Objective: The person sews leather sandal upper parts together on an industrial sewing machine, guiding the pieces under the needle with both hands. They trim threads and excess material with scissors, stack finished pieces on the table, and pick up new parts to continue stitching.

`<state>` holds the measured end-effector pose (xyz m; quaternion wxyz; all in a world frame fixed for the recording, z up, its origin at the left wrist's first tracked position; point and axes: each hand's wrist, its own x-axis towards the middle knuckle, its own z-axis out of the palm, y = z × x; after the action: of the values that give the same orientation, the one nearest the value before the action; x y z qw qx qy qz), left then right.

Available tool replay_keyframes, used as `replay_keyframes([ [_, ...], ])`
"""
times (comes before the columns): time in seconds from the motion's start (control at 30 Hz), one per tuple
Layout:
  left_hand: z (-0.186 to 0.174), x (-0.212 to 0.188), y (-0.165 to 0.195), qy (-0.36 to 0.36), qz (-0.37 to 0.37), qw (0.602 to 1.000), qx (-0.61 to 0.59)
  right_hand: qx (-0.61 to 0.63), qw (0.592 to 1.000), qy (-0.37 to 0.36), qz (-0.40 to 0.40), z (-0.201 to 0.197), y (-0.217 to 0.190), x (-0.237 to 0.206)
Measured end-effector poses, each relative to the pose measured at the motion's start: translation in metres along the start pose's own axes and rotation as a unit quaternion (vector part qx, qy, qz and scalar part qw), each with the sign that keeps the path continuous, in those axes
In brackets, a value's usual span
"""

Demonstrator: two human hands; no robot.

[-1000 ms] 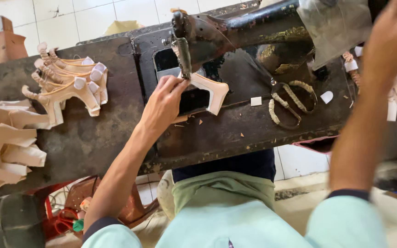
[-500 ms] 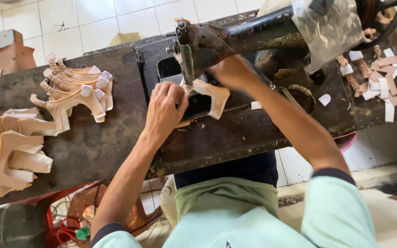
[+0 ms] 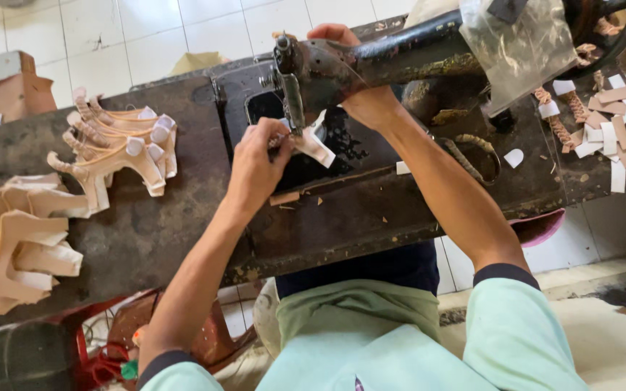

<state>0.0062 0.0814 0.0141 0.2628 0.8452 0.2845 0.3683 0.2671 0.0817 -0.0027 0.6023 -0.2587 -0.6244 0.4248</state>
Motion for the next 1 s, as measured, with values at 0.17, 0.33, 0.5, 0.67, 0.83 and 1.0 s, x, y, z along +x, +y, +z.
replay_keyframes([
  [0.17,0.001,-0.002,-0.001,-0.001,-0.013,1.000,-0.017,-0.534,0.745,-0.102,0.387,-0.014,0.000,-0.015],
  [0.33,0.005,-0.003,-0.003,0.010,0.010,1.000,-0.004,-0.614,0.741,-0.154,0.226,-0.011,-0.002,-0.028],
  [0.5,0.008,-0.001,-0.003,0.010,0.020,1.000,0.007,-0.638,0.740,-0.099,0.186,-0.014,0.013,-0.034],
  [0.67,0.007,0.001,-0.002,0.003,0.029,1.000,0.009,-0.658,0.728,-0.098,0.164,-0.019,0.024,-0.036],
  [0.83,0.008,0.000,-0.002,0.009,0.020,1.000,0.010,-0.667,0.741,-0.069,0.048,-0.019,0.026,-0.038],
  [1.0,0.008,0.002,-0.002,0.008,0.007,1.000,0.014,-0.691,0.717,-0.080,0.042,-0.018,0.026,-0.039],
])
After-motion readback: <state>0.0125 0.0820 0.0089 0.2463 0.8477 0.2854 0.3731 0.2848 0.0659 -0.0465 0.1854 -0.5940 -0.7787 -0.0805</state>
